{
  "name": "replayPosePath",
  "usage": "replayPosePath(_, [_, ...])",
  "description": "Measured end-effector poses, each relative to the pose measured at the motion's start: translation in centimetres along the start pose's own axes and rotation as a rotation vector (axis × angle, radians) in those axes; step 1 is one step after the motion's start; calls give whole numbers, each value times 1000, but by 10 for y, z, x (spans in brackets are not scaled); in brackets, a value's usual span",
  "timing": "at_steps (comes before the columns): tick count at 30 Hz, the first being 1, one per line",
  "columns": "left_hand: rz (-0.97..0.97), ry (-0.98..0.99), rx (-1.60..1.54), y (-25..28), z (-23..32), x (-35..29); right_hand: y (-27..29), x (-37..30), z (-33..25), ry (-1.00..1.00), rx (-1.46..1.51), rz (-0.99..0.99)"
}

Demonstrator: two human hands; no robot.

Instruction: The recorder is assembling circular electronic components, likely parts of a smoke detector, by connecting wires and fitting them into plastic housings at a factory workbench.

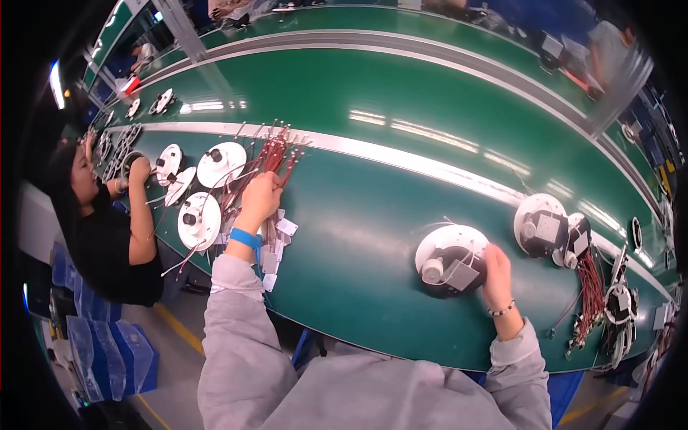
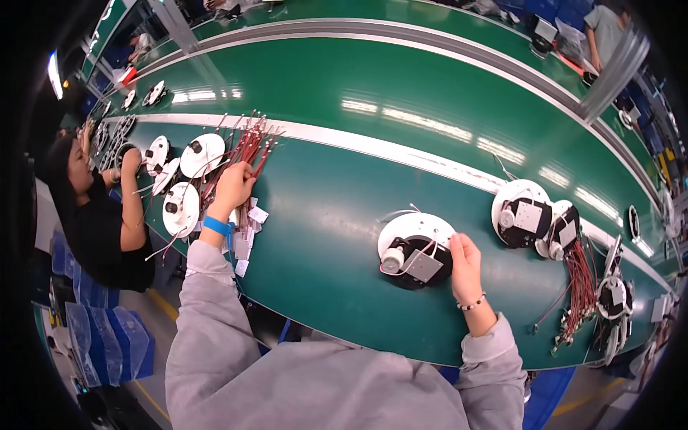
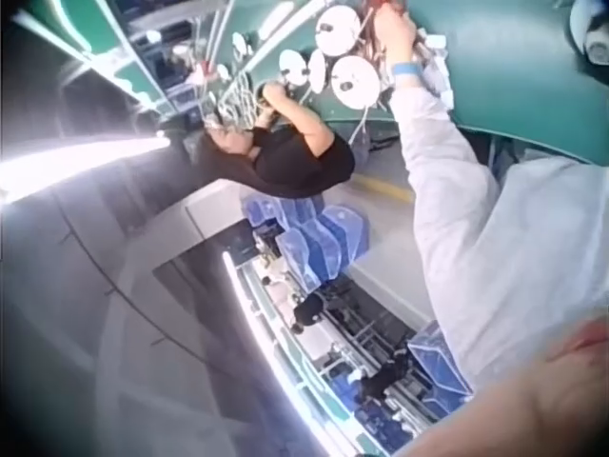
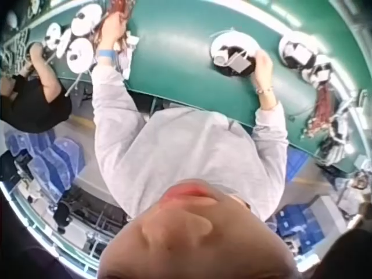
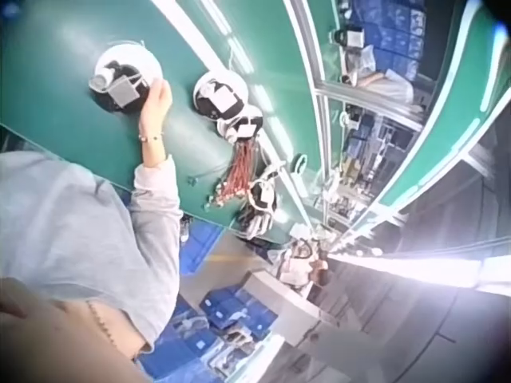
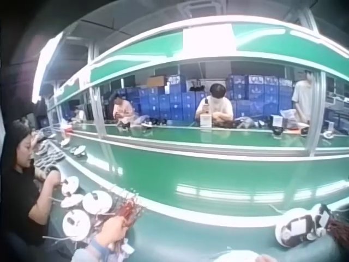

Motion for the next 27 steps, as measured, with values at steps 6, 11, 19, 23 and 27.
replayPosePath(6, [172,52,153,36,16,-19,6,3,9,-22,107,-17])
replayPosePath(11, [-105,426,354,40,-2,-42,10,-12,1,-5,15,74])
replayPosePath(19, [22,343,58,31,-17,-47,18,-23,11,-42,14,-8])
replayPosePath(23, [341,194,-460,37,14,-42,38,-36,4,-19,42,125])
replayPosePath(27, [472,77,-945,55,83,-49,59,-43,-10,92,-190,194])
Point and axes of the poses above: each hand's wrist, its own x-axis towards the middle knuckle, its own y-axis out of the back of the hand, z = x × y, the point moved 7 cm from there along x, towards the middle knuckle, and after that the axes turned 13 degrees about -y, right-handed, at the moved point
